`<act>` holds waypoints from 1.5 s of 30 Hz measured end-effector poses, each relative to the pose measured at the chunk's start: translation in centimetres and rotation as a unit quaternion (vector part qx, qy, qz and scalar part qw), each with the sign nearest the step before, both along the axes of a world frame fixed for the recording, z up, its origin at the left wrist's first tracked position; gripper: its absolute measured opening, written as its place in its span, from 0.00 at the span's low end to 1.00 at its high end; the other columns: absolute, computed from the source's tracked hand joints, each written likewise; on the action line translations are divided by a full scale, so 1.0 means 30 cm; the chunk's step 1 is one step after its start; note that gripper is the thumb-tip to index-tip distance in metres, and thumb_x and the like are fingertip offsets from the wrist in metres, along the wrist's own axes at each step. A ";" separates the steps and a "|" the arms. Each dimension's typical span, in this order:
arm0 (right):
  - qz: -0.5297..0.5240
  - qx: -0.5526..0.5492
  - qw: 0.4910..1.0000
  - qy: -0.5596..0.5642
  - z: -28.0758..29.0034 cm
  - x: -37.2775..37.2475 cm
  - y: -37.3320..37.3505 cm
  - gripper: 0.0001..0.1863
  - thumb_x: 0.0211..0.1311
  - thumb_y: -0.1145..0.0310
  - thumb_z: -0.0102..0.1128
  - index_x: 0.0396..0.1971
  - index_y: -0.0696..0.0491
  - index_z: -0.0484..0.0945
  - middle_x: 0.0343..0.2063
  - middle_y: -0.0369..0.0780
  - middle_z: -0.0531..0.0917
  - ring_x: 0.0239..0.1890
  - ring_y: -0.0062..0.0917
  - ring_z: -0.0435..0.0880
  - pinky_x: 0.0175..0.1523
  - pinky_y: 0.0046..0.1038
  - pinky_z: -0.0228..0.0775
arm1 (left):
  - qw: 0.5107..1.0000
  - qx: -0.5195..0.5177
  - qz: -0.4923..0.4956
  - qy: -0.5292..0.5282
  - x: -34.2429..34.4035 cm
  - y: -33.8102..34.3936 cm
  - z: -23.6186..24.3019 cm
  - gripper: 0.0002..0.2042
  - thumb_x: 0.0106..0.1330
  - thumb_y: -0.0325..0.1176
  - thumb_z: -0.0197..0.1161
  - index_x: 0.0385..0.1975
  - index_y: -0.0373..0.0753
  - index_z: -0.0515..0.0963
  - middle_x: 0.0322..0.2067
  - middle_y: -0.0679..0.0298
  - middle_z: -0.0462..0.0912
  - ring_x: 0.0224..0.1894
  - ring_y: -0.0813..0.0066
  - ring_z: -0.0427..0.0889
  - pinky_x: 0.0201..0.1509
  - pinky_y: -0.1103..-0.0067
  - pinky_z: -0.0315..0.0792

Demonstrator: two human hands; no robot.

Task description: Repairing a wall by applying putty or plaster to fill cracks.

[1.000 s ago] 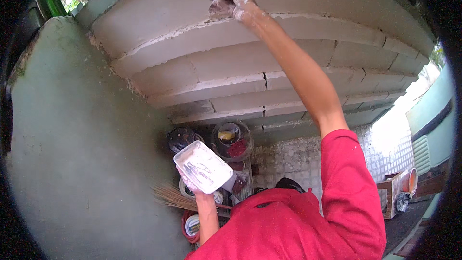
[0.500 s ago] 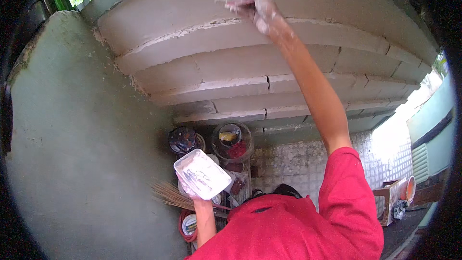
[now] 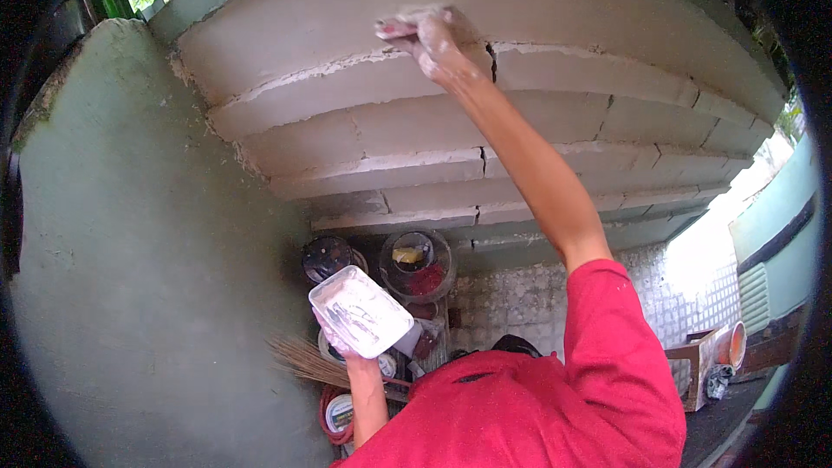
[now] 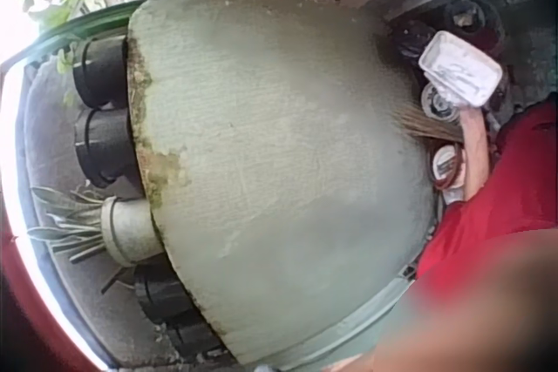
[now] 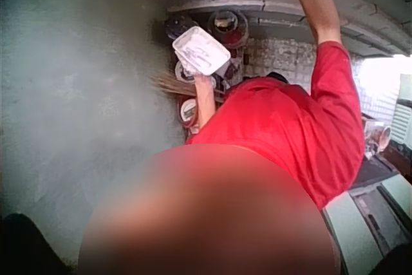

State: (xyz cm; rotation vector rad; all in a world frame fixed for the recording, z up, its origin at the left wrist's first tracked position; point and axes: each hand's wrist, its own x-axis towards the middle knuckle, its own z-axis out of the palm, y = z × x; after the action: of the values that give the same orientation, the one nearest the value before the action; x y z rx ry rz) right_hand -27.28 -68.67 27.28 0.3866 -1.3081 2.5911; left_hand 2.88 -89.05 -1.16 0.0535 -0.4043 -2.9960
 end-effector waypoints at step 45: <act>0.058 0.208 0.976 0.034 0.046 0.027 -0.039 0.02 0.54 0.77 0.52 0.25 0.58 0.73 0.23 0.40 0.79 0.28 0.25 0.81 0.37 0.31 0.78 | 0.999 -0.033 0.039 -0.001 0.071 -0.026 -0.023 0.33 0.64 0.63 0.37 0.61 0.44 0.61 0.57 0.60 0.68 0.55 0.55 0.71 0.58 0.58 0.65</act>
State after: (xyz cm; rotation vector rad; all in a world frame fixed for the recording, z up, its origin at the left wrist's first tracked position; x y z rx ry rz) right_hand -26.46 -69.85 28.68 0.6317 -1.8522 2.3527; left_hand 5.01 -89.84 -1.85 0.0640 -0.4879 -2.9044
